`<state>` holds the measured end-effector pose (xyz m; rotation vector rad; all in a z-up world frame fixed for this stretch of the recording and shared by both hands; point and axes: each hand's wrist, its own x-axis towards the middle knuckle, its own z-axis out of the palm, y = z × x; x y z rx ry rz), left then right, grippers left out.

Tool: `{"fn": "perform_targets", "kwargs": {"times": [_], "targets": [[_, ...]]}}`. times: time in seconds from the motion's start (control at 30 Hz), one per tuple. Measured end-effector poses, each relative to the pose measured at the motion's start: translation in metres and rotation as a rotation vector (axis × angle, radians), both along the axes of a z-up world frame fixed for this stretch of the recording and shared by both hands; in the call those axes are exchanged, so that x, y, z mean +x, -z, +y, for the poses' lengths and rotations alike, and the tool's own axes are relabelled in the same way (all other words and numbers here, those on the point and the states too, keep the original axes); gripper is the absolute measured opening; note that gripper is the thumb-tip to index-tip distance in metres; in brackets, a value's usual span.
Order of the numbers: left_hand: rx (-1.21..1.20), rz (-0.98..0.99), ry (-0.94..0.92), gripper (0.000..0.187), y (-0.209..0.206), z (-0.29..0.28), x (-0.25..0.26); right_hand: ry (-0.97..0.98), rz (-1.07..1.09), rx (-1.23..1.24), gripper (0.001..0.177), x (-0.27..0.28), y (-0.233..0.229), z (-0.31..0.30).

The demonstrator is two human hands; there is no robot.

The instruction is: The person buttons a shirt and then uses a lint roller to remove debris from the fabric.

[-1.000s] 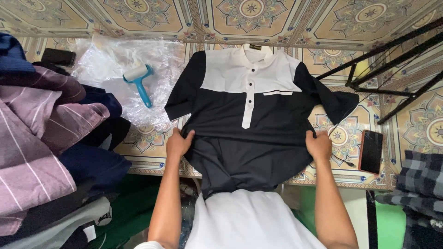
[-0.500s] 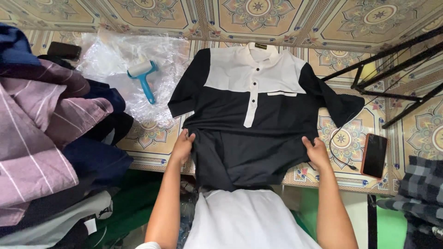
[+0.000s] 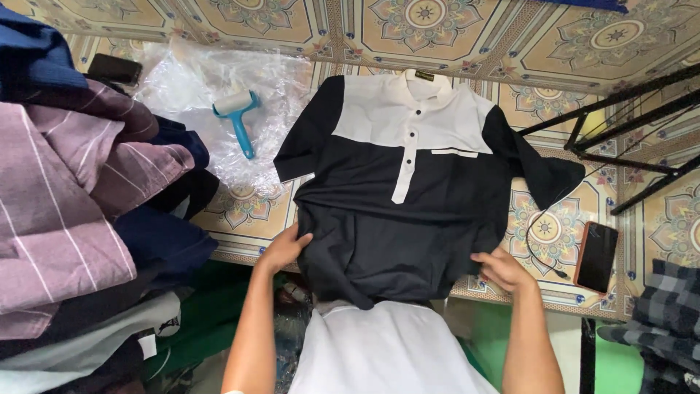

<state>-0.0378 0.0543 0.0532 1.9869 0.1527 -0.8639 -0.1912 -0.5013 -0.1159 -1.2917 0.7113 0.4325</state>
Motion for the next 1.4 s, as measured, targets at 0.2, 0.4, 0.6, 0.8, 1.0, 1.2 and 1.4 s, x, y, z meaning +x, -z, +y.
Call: {"fn": "perform_targets", "kwargs": {"times": [0.2, 0.4, 0.6, 0.8, 1.0, 1.2, 1.4], "targets": [[0.1, 0.048, 0.183, 0.048, -0.005, 0.04, -0.002, 0.032, 0.096, -0.124, 0.026, -0.029, -0.004, -0.065], [0.557, 0.286, 0.44, 0.058, 0.03, 0.047, -0.002, -0.519, 0.332, -0.668, 0.061, -0.022, -0.108, -0.04], [0.814, 0.159, 0.491, 0.05, 0.01, 0.024, 0.006, -0.051, 0.221, -0.226, 0.069, -0.008, -0.159, 0.0], [0.78, -0.226, 0.258, 0.083, 0.023, -0.013, 0.023, -0.602, 0.437, -0.773, 0.05, -0.018, -0.074, -0.026], [0.445, -0.643, 0.343, 0.039, -0.051, -0.1, 0.025, -0.315, 0.283, -1.294, 0.06, 0.031, -0.039, -0.06], [0.345, -0.835, 0.609, 0.055, -0.001, -0.164, 0.042, -0.201, -0.57, -1.329, 0.037, 0.114, -0.128, 0.106], [0.426, -0.88, 0.592, 0.065, 0.029, -0.171, 0.067, -0.272, -0.581, -1.325, 0.055, 0.145, -0.115, 0.16]]}}
